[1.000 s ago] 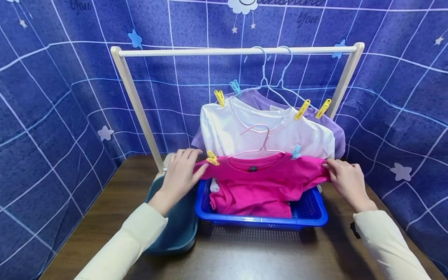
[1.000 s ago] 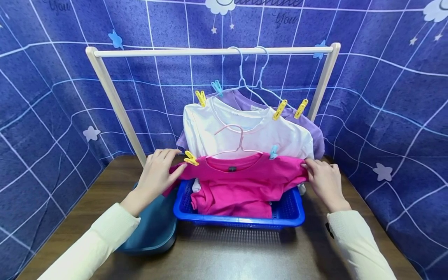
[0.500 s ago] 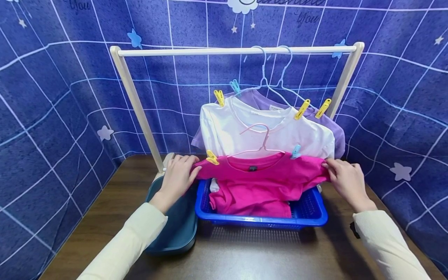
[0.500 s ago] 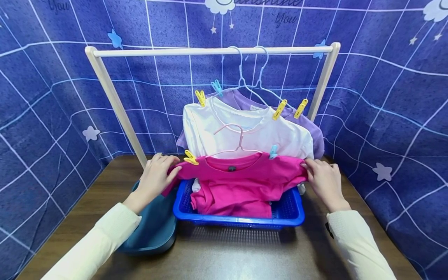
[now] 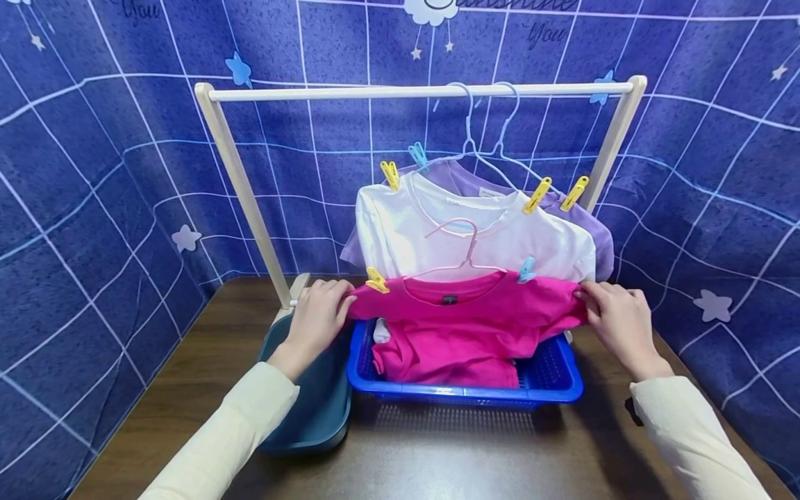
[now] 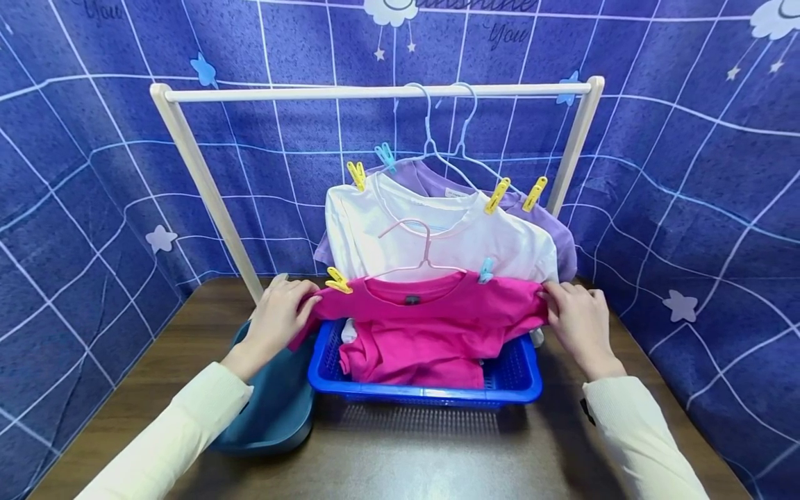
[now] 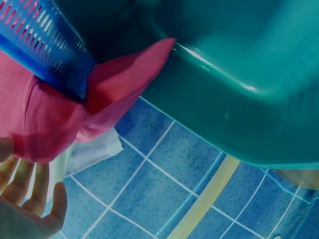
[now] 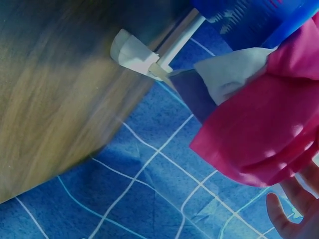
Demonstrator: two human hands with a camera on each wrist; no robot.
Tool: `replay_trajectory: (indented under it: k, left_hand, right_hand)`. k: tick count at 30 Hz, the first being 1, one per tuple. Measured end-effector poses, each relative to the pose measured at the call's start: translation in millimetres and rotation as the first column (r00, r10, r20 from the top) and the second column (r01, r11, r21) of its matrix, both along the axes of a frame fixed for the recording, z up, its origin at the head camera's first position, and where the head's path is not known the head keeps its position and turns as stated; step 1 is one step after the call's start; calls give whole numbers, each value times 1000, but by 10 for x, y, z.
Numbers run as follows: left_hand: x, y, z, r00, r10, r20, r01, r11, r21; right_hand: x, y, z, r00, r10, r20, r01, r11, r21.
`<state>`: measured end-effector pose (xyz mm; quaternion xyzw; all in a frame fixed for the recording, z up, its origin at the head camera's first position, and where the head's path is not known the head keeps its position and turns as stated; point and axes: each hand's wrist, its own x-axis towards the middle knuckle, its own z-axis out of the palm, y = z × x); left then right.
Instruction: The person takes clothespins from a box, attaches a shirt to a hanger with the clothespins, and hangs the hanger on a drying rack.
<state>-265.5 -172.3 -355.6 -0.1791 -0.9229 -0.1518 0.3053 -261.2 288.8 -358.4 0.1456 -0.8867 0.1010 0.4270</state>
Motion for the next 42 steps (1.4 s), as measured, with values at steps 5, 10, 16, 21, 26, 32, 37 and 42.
replay_trajectory:
  k: [5,10,16,21,26,32,37,42]
  left_hand:
    - [-2,-26,31,999,-10,-37,10,1000,-4]
    - [-4,-48,118,997,-18,-75,17,1000,-2]
    - [-15,-92,248,996,-8,-87,10,1000,14]
    - [-41,-137,376,994,0,-113,4,999,36]
    - [-67,-172,537,995,1,-104,7,997,78]
    - [-112,-210,721,998,21,-58,-14,992,126]
    - [-200,-230,867,999,35,-39,-28,985,168]
    - [-271,-252,1002,998,66,-24,-59,972,226]
  right_hand:
    - [38,-26,54,999,9,-49,-8,1000,5]
    - [80,-48,133,997,9,-80,-8,1000,5]
    - [126,-84,242,994,17,-108,-17,1000,-5]
    - [156,-136,376,989,33,-141,-35,999,-11]
    - [171,-191,534,984,46,-171,-51,998,-24]
    - [176,-248,691,980,56,-192,-63,998,-30]
    - [173,-295,826,976,63,-208,-73,996,-44]
    - [164,-356,964,976,67,-210,-79,996,-50]
